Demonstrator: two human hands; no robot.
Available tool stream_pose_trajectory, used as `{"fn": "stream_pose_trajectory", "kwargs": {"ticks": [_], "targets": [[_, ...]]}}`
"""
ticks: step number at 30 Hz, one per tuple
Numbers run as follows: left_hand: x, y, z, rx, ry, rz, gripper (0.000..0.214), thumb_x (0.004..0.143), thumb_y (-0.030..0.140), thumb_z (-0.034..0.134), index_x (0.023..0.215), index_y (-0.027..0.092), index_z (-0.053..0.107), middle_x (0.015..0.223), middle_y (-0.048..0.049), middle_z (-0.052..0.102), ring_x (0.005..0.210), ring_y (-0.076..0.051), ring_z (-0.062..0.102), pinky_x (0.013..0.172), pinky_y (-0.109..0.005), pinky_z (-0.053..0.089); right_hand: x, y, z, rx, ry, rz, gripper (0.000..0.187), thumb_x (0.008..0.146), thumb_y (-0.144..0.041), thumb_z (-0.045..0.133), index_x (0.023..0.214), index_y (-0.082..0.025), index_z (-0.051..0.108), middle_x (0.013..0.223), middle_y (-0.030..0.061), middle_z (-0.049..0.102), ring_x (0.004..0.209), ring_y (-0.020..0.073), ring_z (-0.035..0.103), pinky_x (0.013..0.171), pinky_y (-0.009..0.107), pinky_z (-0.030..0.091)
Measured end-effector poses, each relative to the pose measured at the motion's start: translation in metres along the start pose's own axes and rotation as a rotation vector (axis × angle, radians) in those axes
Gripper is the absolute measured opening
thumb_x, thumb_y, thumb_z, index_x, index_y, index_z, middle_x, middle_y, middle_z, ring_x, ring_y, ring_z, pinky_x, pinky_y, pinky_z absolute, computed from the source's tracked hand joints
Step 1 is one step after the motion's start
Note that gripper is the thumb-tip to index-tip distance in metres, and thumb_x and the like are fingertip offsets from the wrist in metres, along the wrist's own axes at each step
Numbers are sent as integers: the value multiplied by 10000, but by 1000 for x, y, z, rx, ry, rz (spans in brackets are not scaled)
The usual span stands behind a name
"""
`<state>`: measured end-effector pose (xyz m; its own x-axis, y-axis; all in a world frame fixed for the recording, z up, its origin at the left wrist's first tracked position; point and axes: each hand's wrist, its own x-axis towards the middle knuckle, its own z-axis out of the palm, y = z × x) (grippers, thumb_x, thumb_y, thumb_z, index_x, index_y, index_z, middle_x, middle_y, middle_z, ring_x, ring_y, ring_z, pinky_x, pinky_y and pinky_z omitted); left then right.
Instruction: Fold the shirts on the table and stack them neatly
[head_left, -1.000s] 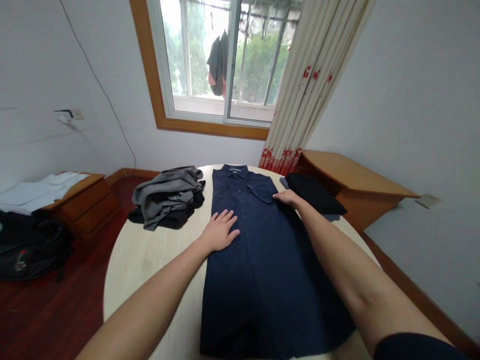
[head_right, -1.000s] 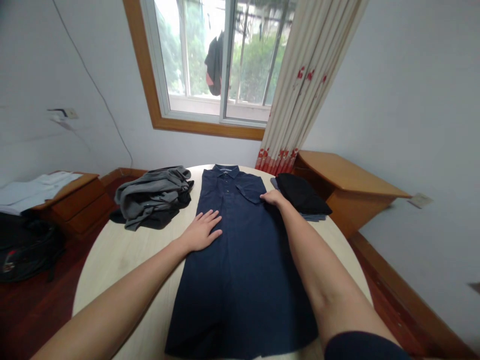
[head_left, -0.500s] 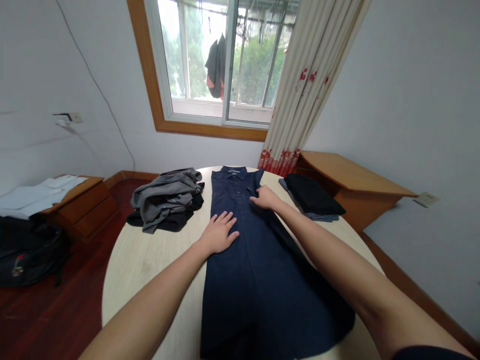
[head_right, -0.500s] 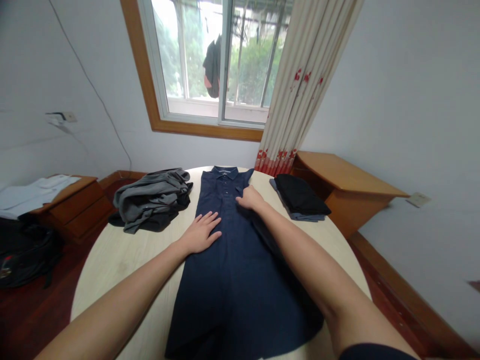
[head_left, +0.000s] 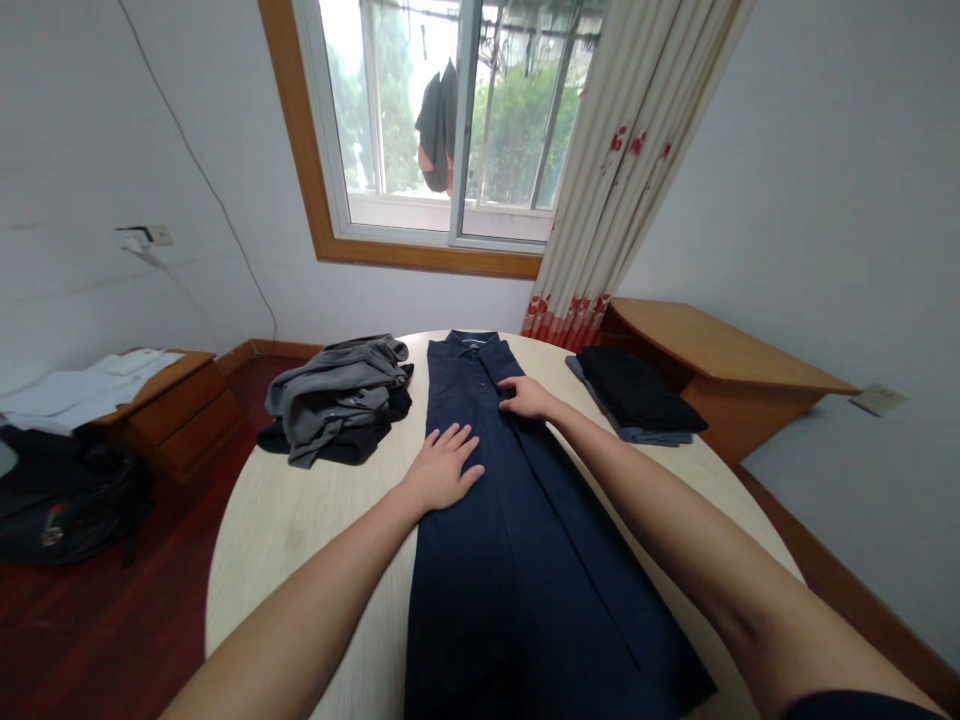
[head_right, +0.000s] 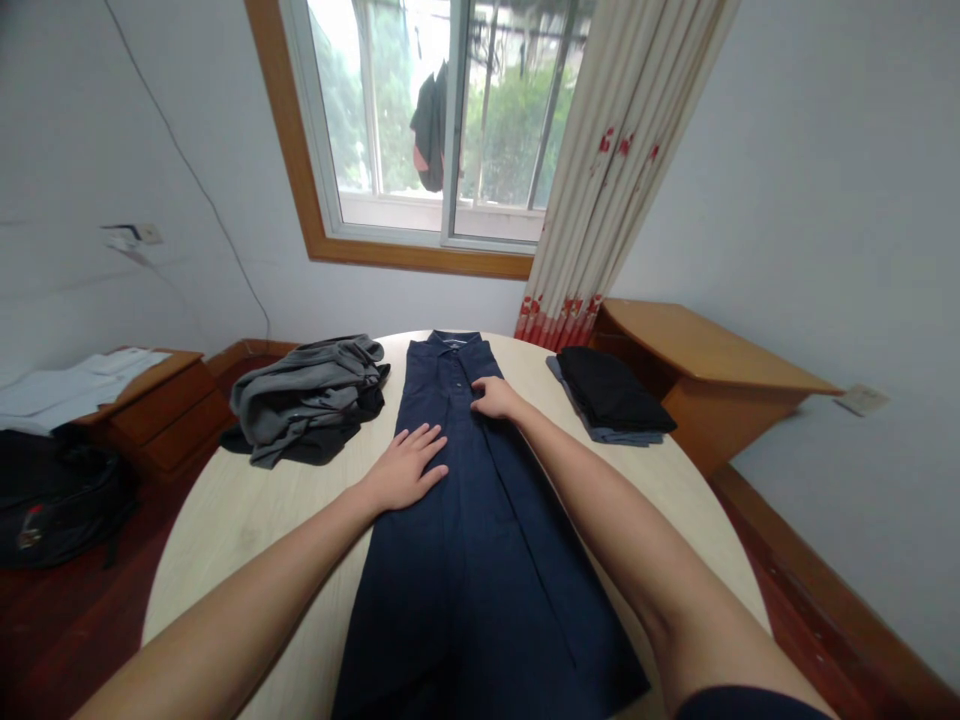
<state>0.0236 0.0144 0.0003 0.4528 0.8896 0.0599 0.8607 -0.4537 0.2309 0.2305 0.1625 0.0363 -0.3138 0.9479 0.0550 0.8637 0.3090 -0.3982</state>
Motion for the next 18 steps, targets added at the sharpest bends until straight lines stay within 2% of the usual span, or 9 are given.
{"fn": "stream_pose_trajectory", "kwargs": {"ticks": [4,8,11,14,18], "targets": [[0,1,-1,-8,-2,-5,609,1010,489,394,1524,163,428,1639,-111,304,1530,-308,230,1229,-542,205,-4,4,4,34,-1,-10,462,787,-207,731,1244,-148,708,1295,91,697,1211,249,645,1063,313,474],[-1,2,-2,-2,-8,-10,611,1014,486,389,1526,156,424,1641,-110,298,1531,-305,227,1232,-533,202,-2,5,4,84,14,-53,284,900,-284,626,1115,-164,766,1175,77,751,1109,225,689,1004,299,502],[0,2,-2,3,-9,-11,606,1015,485,390,1523,159,430,1638,-111,305,1530,-306,231,1231,-529,205,10,7,2,57,62,-49,254,925,-285,587,1048,-176,782,1111,69,768,1052,211,701,966,284,505],[0,2,-2,0,4,-4,597,1014,485,397,1517,167,442,1636,-114,312,1528,-308,237,1228,-535,211,28,8,4,-27,98,4,286,913,-306,608,1113,-162,754,1158,94,749,1079,224,688,961,285,499],[1,3,-2,-3,-4,-3,600,1013,481,397,1516,159,445,1636,-117,306,1528,-312,235,1228,-545,212,58,3,11,-150,104,140,459,888,-417,643,1243,-128,671,1252,165,694,1153,280,658,967,330,501]]}}
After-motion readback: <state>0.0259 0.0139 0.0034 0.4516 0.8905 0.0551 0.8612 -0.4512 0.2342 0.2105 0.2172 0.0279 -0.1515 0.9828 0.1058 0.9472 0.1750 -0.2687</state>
